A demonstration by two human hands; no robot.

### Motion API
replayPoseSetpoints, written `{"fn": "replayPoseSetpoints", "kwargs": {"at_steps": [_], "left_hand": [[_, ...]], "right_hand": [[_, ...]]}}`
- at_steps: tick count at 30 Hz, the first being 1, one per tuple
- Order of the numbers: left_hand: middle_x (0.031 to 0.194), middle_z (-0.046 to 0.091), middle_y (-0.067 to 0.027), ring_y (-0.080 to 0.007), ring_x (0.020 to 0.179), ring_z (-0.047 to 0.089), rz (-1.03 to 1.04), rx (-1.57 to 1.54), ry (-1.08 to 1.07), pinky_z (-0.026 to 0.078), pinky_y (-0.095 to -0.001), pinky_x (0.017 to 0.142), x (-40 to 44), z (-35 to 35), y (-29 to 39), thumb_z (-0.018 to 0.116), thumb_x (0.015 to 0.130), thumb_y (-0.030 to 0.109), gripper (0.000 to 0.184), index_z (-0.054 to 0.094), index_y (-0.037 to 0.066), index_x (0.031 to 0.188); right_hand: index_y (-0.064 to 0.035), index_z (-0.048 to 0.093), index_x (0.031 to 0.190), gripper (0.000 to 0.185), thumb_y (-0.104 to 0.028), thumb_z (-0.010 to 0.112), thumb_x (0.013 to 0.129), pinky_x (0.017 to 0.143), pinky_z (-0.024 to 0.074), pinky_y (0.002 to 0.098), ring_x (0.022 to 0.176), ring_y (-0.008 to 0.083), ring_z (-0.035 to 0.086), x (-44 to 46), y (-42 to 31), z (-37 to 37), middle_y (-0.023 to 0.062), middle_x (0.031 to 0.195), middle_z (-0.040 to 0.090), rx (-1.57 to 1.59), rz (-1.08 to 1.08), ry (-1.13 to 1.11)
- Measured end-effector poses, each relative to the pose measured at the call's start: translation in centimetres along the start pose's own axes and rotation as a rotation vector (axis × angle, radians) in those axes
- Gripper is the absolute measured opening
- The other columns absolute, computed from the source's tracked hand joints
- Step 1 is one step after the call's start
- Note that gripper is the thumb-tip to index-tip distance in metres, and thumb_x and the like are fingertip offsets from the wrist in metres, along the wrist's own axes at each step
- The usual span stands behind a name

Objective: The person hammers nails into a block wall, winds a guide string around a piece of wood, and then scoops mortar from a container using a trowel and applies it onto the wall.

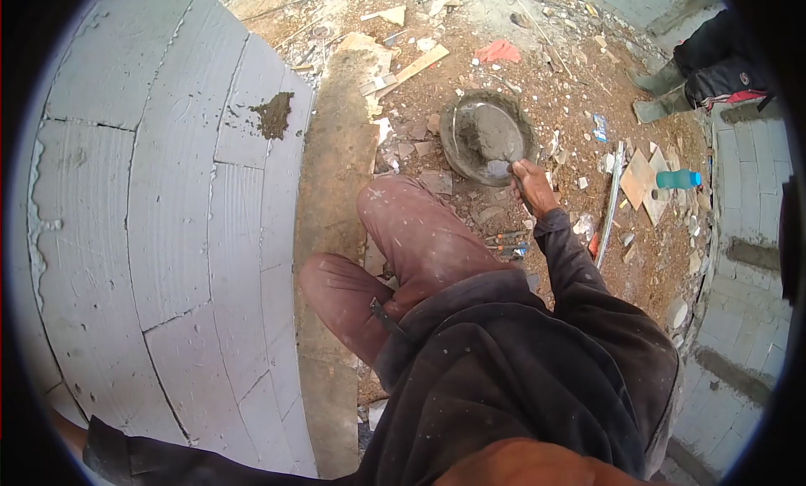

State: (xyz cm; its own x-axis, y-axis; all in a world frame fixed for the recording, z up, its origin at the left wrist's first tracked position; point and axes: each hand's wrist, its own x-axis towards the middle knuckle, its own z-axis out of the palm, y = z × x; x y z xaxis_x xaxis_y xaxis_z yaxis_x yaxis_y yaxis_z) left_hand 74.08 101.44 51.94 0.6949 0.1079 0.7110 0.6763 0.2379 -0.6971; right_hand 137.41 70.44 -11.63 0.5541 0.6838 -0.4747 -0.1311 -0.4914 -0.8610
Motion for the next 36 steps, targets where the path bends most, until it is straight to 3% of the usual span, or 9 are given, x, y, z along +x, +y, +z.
{"fn": "replayPoseSetpoints", "kwargs": {"at_steps": [9, 12, 15, 19, 23, 28, 32, 35, 36], "left_hand": [[0.147, 0.057, -0.0174, -0.0370, 0.136, 0.055, -0.004, -0.066, 0.018, 0.029, -0.0663, 0.120, -0.8, 0.5, -0.6, 0.062, 0.087, 0.079, 0.082, 0.065, 0.010, 0.133], [0.145, 0.058, -0.0170, -0.0362, 0.136, 0.055, -0.013, -0.098, 0.032, 0.029, -0.0658, 0.122, -0.8, 1.1, -1.0, 0.061, 0.087, 0.080, 0.084, 0.065, 0.010, 0.132], [0.144, 0.058, -0.0169, -0.0357, 0.136, 0.055, -0.018, -0.092, 0.028, 0.029, -0.0655, 0.122, -0.5, 0.4, -1.2, 0.061, 0.087, 0.080, 0.084, 0.065, 0.009, 0.132], [0.144, 0.058, -0.0171, -0.0358, 0.136, 0.054, 0.015, -0.099, 0.002, 0.029, -0.0660, 0.121, -0.7, 0.3, -0.8, 0.061, 0.088, 0.079, 0.082, 0.065, 0.010, 0.132], [0.146, 0.057, -0.0174, -0.0376, 0.137, 0.053, 0.028, -0.018, 0.004, 0.031, -0.0674, 0.119, -0.6, 0.1, -0.8, 0.065, 0.089, 0.072, 0.076, 0.065, 0.010, 0.132], [0.146, 0.057, -0.0174, -0.0392, 0.136, 0.054, 0.027, -0.006, -0.004, 0.032, -0.0658, 0.118, -0.3, 0.1, -0.3, 0.066, 0.090, 0.068, 0.072, 0.064, 0.009, 0.132], [0.147, 0.057, -0.0178, -0.0393, 0.136, 0.054, -0.017, 0.027, -0.019, 0.032, -0.0640, 0.120, -0.1, -0.2, 0.5, 0.064, 0.092, 0.068, 0.074, 0.063, 0.007, 0.134], [0.148, 0.057, -0.0178, -0.0401, 0.135, 0.054, -0.039, 0.020, -0.029, 0.031, -0.0638, 0.120, -0.1, -0.7, 0.7, 0.063, 0.092, 0.069, 0.076, 0.062, 0.006, 0.134], [0.148, 0.057, -0.0177, -0.0401, 0.135, 0.054, -0.031, 0.003, -0.013, 0.031, -0.0637, 0.120, -0.2, -0.3, 0.4, 0.063, 0.093, 0.069, 0.076, 0.062, 0.006, 0.135]], "right_hand": [[-0.0031, 0.042, 0.132, 0.034, -0.015, 0.060, 0.105, 0.048, 0.0493, 0.0282, 0.065, 0.0124, 0.060, -0.3, -10.5, 22.6, 0.0073, 0.091, 0.059, 0.465, -0.227, 0.253], [-0.0012, 0.041, 0.127, 0.036, 0.000, 0.060, 0.096, 0.082, 0.0526, 0.0386, 0.093, 0.0279, 0.065, 8.1, -9.7, 38.8, 0.0154, 0.098, 0.059, 0.123, -0.306, 0.620], [0.0000, 0.040, 0.128, 0.039, 0.002, 0.060, 0.094, 0.048, 0.0498, 0.0356, 0.066, 0.0214, 0.062, 5.6, -16.1, 45.8, 0.0144, 0.095, 0.058, 0.447, -0.122, -0.152], [0.0003, 0.039, 0.134, 0.043, -0.004, 0.062, 0.098, 0.046, 0.0481, 0.0323, 0.065, 0.0161, 0.060, -2.1, -22.7, 36.3, 0.0095, 0.091, 0.056, 0.697, -0.275, -0.229], [-0.0018, 0.048, 0.134, 0.036, -0.022, 0.058, 0.106, 0.062, 0.0495, 0.0257, 0.070, 0.0102, 0.057, 0.0, -17.0, 19.3, 0.0022, 0.089, 0.057, 0.033, -0.452, -0.121], [-0.0053, 0.068, 0.113, 0.029, -0.031, 0.057, 0.104, 0.072, 0.0533, 0.0405, 0.074, 0.0291, 0.067, 0.3, -8.4, -0.3, 0.0121, 0.086, 0.066, -0.683, -0.478, 0.236], [-0.0060, 0.069, 0.111, 0.034, -0.038, 0.061, 0.101, 0.070, 0.0552, 0.0481, 0.087, 0.0431, 0.072, 5.6, -0.9, -4.2, 0.0198, 0.093, 0.072, -1.115, -0.572, 0.260], [-0.0084, 0.069, 0.104, 0.031, -0.038, 0.063, 0.101, 0.063, 0.0548, 0.0413, 0.071, 0.0324, 0.071, 10.1, 3.4, -2.0, 0.0140, 0.082, 0.071, -1.240, -0.750, 0.100], [-0.0090, 0.068, 0.101, 0.028, -0.037, 0.062, 0.103, 0.058, 0.0518, 0.0369, 0.065, 0.0247, 0.067, 9.5, 1.9, -0.9, 0.0095, 0.077, 0.068, -0.838, -0.290, -0.101]]}}
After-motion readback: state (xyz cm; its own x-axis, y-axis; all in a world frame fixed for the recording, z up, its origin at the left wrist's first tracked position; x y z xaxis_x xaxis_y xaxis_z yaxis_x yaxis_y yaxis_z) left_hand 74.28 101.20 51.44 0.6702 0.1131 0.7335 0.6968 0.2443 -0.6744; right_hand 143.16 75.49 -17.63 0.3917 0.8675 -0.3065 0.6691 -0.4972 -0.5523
